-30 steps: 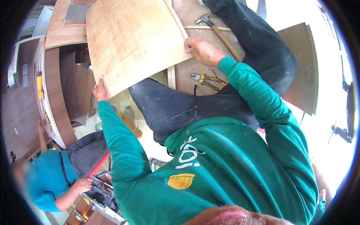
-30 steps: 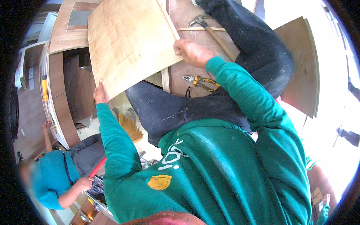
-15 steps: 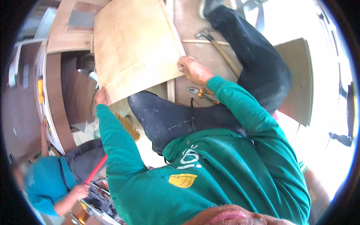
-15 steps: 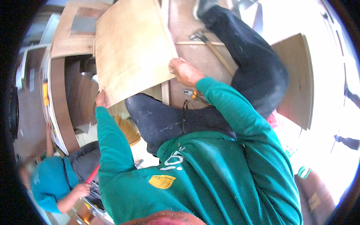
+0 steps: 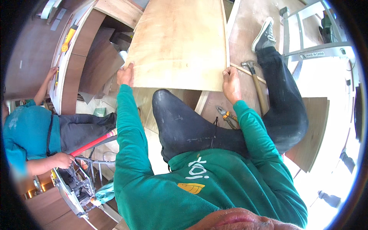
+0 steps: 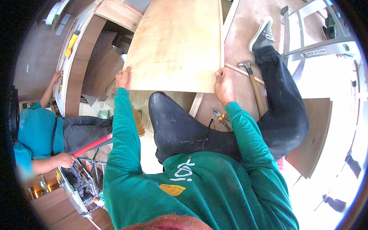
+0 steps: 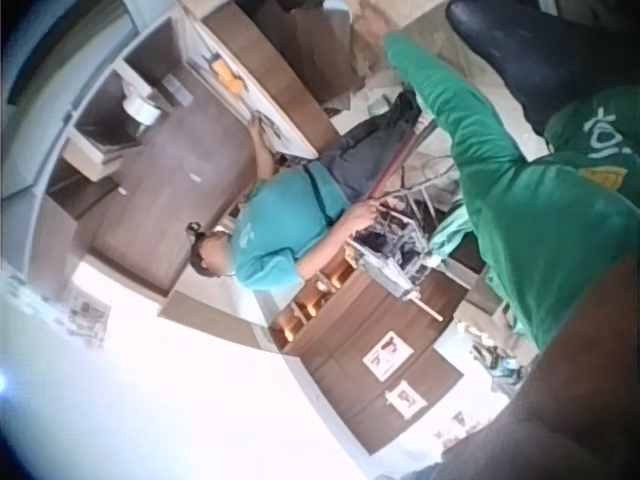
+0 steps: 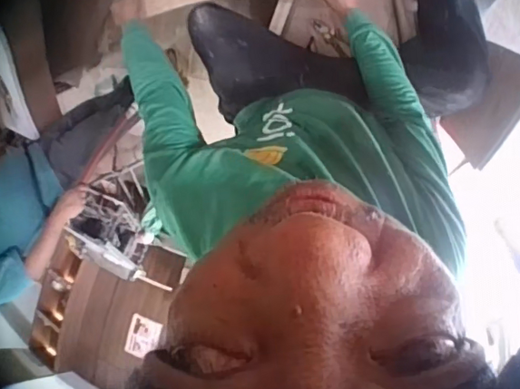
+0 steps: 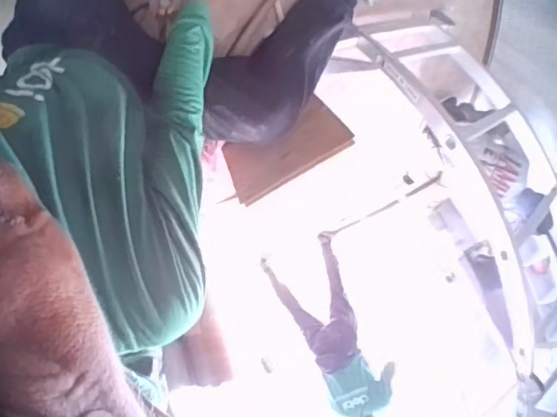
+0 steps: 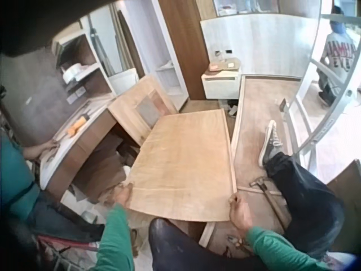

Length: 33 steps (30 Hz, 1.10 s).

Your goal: The person sits on the floor and uses a hammer to drive nails into a wooden panel, securing a thin wooden strip along its edge. The person repeatedly positions the strip and strikes it with the hammer to fasten it to the panel.

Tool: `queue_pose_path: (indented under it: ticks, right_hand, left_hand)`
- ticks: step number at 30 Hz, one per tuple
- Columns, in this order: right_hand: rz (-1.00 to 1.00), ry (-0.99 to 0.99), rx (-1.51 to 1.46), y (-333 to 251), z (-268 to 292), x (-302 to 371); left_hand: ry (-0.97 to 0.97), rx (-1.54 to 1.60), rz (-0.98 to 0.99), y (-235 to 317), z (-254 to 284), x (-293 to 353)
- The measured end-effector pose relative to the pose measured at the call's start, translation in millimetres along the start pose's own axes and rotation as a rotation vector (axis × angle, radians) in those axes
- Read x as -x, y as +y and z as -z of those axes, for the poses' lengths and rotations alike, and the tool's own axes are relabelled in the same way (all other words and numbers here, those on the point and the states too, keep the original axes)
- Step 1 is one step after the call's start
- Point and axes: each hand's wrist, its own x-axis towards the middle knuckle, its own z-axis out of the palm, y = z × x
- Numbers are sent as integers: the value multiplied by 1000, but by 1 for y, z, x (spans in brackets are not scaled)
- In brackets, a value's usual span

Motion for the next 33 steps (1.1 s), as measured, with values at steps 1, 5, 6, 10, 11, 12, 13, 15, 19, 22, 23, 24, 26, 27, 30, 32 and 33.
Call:
queue_pose_path:
  ticks: [1,5,6,10,11,12,13,15,19,22,23,24,26,27,30,32,33]
  right_hand:
    - [-25,53,-28,-2,-9,-9]
    - [15,142,-50,32,-29,-15]
    - [-4,155,-76,46,-26,-16]
    - [1,168,-120,60,-24,-10]
    - [14,175,-138,65,-26,-11]
    - [26,184,-155,70,-26,-12]
    - [3,171,-155,64,-28,-12]
    - [-43,147,-153,54,-31,-14]
    - [-18,148,-199,65,-34,-26]
    - [-11,143,-205,66,-35,-27]
    - [-13,133,-199,63,-37,-26]
    - [-15,124,-193,59,-38,-26]
    - [6,145,-247,75,-47,-34]
    - [18,158,-275,84,-51,-40]
    - [-24,88,-194,53,-50,-24]
    - [13,78,-163,50,-52,-22]
    - [5,77,-158,52,-50,-25]
  left_hand:
    - [63,-116,-9,7,6,2]
    - [144,-81,-19,-5,13,-2]
    - [133,-60,-19,4,7,9]
    - [171,26,22,10,15,58]
    - [177,16,36,11,17,63]
    - [180,6,50,12,18,66]
    - [196,-15,67,9,25,70]
    - [242,26,66,-9,27,74]
    - [276,46,114,-9,28,78]
    - [278,98,110,-2,34,97]
    - [313,64,118,-6,34,96]
    - [348,31,127,-14,33,91]
    - [391,-18,118,-16,28,76]
    - [404,-38,111,-15,28,67]
    - [369,-19,84,-37,40,48]
    - [322,10,41,-31,36,42]
    - [302,14,19,-22,34,40]
